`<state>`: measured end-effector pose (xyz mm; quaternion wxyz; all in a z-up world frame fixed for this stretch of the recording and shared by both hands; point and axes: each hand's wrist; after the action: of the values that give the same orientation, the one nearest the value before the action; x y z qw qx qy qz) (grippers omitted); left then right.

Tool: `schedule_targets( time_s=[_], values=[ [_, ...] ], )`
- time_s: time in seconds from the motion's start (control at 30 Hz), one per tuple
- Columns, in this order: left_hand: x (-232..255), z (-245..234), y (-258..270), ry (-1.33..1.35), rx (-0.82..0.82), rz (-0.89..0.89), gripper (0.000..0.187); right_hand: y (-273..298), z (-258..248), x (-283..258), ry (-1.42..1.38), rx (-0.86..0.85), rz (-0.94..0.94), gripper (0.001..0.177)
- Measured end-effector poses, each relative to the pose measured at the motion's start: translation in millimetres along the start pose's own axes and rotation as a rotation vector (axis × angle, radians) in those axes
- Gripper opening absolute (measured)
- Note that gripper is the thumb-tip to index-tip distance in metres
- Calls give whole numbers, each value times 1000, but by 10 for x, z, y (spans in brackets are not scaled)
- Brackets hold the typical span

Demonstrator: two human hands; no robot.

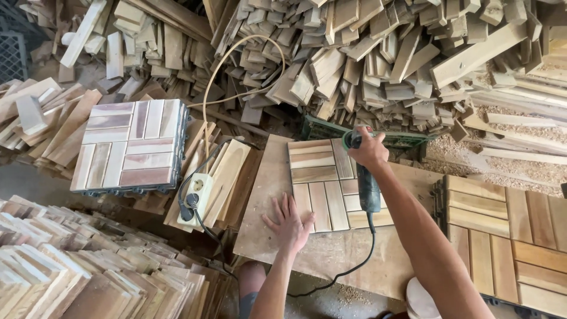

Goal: Using a handheld orbital sander to smooth the surface of decorative wooden tiles on a workbench.

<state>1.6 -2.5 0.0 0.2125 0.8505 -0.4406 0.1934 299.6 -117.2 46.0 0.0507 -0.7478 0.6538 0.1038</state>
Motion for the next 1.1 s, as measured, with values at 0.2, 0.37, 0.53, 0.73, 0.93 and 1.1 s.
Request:
schedule_targets(
  time_s=[0.2, 0.37, 0.53, 0.73, 0.93, 1.1],
  values=[
    [-3, 21, -2, 40, 20, -4, 90, -15, -161, 105, -10, 21, 44, 71],
    [22, -18, -5, 35, 0, -13, 89, 209, -60, -293, 0, -5, -30, 70],
    [0, 66, -32, 22, 26, -11, 90, 574, -61, -891, -96, -34, -167, 72],
    [-1, 63, -31, -13, 66, -4, 91, 734, 101, -1392, -69, -73, -296, 72],
    [-58, 181, -28, 7, 103, -9, 90, 683, 242, -1329, -28, -100, -297, 75],
    [-117, 251, -83, 35, 115, -5, 91, 526, 143, -1015, -44, -64, -219, 77]
  ],
)
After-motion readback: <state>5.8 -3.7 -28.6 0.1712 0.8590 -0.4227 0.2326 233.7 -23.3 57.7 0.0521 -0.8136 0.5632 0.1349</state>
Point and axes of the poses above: each hand's wrist, its own y-axis away from the middle knuckle, its own z-axis out of the palm, x = y × z, and after that the axes turned 7 degrees about x, right-handed
